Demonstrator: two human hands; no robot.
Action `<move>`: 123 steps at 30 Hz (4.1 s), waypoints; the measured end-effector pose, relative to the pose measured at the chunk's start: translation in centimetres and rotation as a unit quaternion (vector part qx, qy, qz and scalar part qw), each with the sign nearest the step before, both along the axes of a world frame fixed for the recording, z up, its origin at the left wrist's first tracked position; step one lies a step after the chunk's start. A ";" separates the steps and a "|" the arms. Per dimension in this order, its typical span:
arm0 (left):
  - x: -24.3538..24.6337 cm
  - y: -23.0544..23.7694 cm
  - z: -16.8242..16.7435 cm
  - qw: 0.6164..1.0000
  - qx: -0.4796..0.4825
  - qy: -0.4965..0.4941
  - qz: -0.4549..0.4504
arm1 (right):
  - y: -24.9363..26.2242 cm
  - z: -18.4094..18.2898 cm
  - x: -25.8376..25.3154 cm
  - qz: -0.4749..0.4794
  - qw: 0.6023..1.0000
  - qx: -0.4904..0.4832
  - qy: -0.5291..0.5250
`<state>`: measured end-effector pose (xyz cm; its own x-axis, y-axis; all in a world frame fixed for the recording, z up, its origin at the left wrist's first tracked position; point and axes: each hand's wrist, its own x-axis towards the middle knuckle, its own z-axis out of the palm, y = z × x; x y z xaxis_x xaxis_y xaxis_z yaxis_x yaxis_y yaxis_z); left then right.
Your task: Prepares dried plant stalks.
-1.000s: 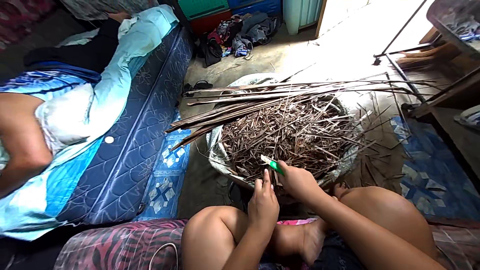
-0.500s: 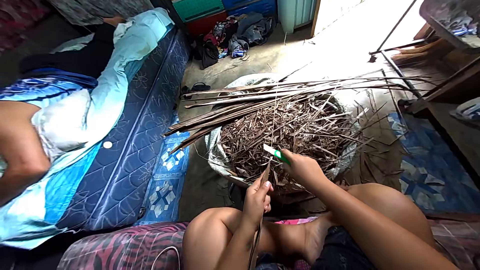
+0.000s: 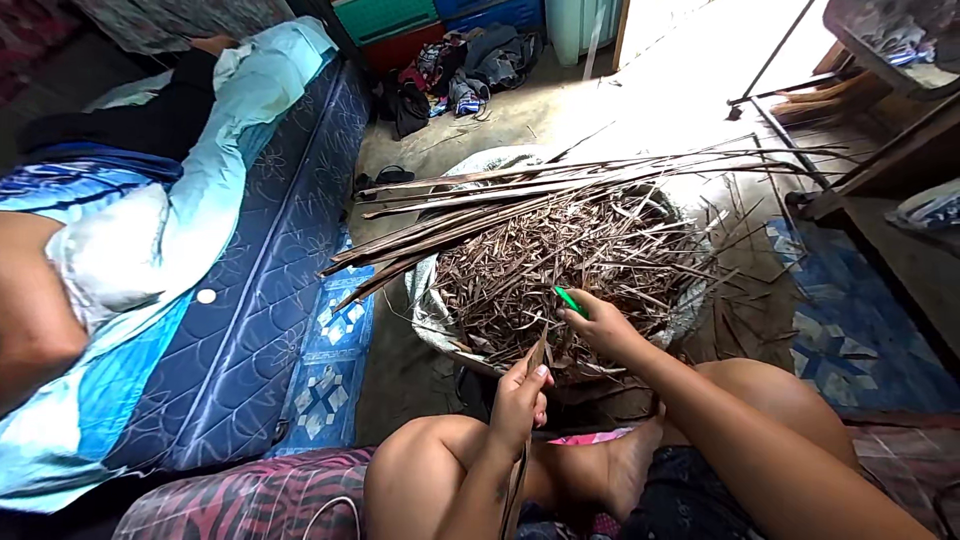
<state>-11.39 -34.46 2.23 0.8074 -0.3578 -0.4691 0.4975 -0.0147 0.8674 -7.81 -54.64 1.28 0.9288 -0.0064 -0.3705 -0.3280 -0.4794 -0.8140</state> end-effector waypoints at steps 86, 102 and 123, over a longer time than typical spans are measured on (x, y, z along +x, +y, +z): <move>1.2 0.0 -1.7 0.985 0.157 -0.066 0.015 | 5.9 1.0 -1.7 0.130 0.947 -0.273 0.110; -0.7 -0.9 -0.7 0.853 0.451 -0.224 -0.135 | 5.0 1.3 -2.1 0.122 0.950 -0.253 0.137; 1.6 0.9 0.2 0.994 0.001 0.070 0.089 | 3.7 0.9 -1.2 0.184 0.962 -0.195 0.054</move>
